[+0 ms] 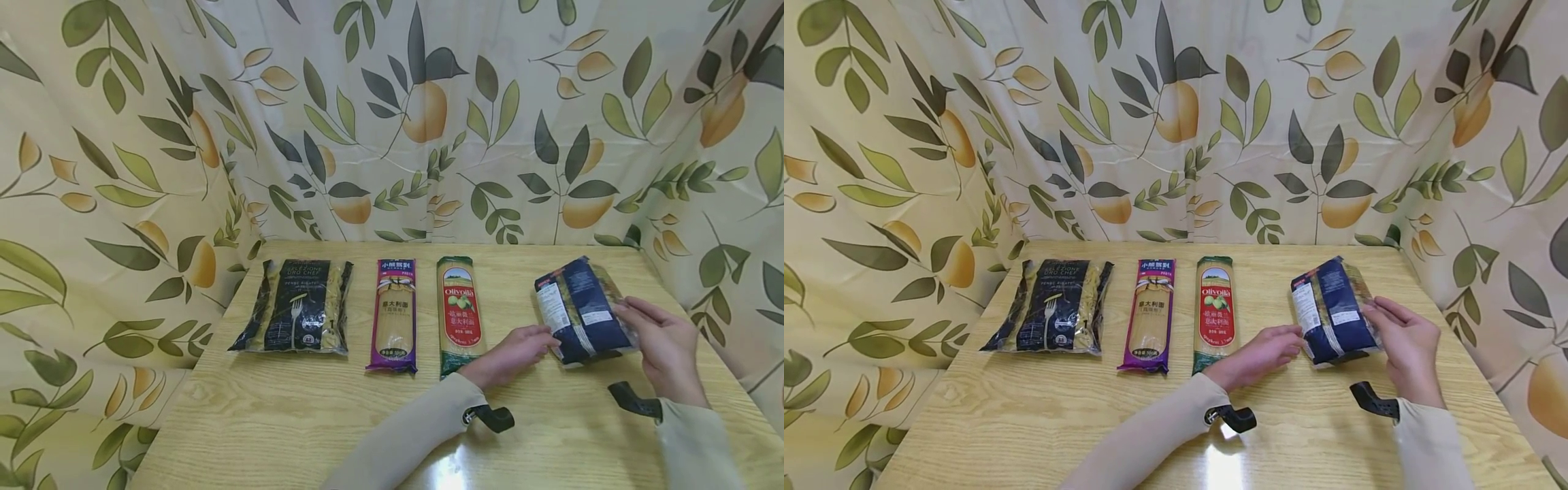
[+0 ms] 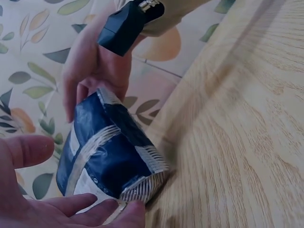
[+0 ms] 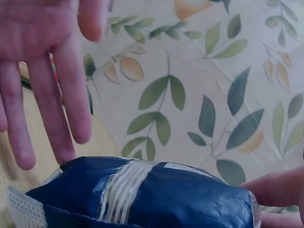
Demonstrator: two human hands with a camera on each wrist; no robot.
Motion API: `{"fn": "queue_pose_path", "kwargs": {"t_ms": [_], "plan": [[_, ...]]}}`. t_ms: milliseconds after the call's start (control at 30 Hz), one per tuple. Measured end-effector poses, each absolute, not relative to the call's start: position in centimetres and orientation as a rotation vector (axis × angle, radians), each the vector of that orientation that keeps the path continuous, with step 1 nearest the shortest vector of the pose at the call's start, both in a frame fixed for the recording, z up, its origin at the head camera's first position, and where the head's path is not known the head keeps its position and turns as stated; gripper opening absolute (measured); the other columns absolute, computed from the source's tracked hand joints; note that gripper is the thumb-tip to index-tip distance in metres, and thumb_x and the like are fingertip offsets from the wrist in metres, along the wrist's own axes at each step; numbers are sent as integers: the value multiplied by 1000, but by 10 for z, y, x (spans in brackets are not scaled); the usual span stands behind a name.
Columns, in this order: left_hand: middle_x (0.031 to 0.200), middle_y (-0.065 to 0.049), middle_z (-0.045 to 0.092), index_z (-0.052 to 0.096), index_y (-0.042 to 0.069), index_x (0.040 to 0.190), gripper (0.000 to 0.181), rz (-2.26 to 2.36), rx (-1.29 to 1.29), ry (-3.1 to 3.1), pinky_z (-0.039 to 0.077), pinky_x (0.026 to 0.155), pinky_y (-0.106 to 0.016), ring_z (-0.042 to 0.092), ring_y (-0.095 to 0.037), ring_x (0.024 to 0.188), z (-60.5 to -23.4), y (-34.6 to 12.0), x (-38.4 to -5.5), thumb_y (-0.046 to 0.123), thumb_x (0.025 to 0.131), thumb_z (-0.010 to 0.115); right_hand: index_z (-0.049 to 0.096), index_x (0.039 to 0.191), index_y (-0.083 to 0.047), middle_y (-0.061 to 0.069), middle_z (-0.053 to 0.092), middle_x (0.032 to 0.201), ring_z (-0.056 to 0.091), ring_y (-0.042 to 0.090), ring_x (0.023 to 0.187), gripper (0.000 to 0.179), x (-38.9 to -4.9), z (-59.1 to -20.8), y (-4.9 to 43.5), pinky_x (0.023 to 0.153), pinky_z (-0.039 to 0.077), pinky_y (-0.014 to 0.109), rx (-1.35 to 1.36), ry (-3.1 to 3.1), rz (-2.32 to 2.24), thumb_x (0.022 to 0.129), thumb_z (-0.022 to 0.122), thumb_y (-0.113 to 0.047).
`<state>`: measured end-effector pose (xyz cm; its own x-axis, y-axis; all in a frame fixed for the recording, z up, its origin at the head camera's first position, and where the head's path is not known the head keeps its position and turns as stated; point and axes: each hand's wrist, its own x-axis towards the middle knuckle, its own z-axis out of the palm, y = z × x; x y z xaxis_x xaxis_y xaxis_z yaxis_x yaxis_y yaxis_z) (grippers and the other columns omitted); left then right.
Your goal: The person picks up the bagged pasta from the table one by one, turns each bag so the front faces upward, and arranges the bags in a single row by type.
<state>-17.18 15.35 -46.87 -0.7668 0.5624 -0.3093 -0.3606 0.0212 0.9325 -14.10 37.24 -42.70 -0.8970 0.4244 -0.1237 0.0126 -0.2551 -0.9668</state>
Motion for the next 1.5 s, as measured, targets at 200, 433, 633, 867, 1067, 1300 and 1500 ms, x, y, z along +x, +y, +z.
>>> {"fn": "queue_pose_path", "kwargs": {"t_ms": [200,433,633,867,1067,1300,1500], "plan": [[145,-13,63,55,7,149,53,1860,175,1661,43,120,-47,58,-29,136,-469,152,-171,19,98,63,81,96,-22,-21,76,87,68,-10,82,20,-140,-425,362,70,52,5,-479,-1850,2146,87,81,-4],[143,-12,64,53,6,150,54,1898,187,1654,44,118,-49,59,-29,132,-468,147,-172,22,99,61,81,111,-20,-26,67,97,60,-11,88,22,-140,-424,352,71,49,3,-480,-2007,2070,89,82,-16],[144,-8,62,51,10,151,54,1901,203,1673,43,119,-49,59,-23,124,-464,145,-173,24,100,59,67,137,-9,-29,61,101,59,-14,89,47,-144,-422,341,71,49,3,-450,-2207,1920,93,78,-22],[137,-3,65,49,14,154,56,1883,208,1722,45,114,-49,58,-17,113,-462,143,-175,30,101,59,57,146,-3,-36,60,102,59,-16,92,57,-146,-421,329,74,50,4,-337,-2390,1752,97,73,-27],[134,-6,69,45,18,156,57,1884,202,1718,43,116,-52,64,-24,120,-461,142,-176,36,103,57,54,150,-8,-13,62,143,55,3,127,62,-147,-421,319,81,46,1,-319,-2539,1615,99,69,-39],[148,-4,59,47,16,155,59,1846,187,1801,45,116,-49,57,-21,131,-459,141,-180,43,103,57,43,156,-5,-2,39,166,30,42,154,67,-147,-420,313,89,45,4,-225,-2614,1598,103,61,-42],[150,-6,58,52,8,150,59,1843,164,1851,44,117,-47,52,-22,140,-455,138,-184,44,103,56,39,158,-4,8,33,169,28,36,154,66,-146,-422,307,86,42,-1,-113,-2629,1607,105,58,-40]]}}
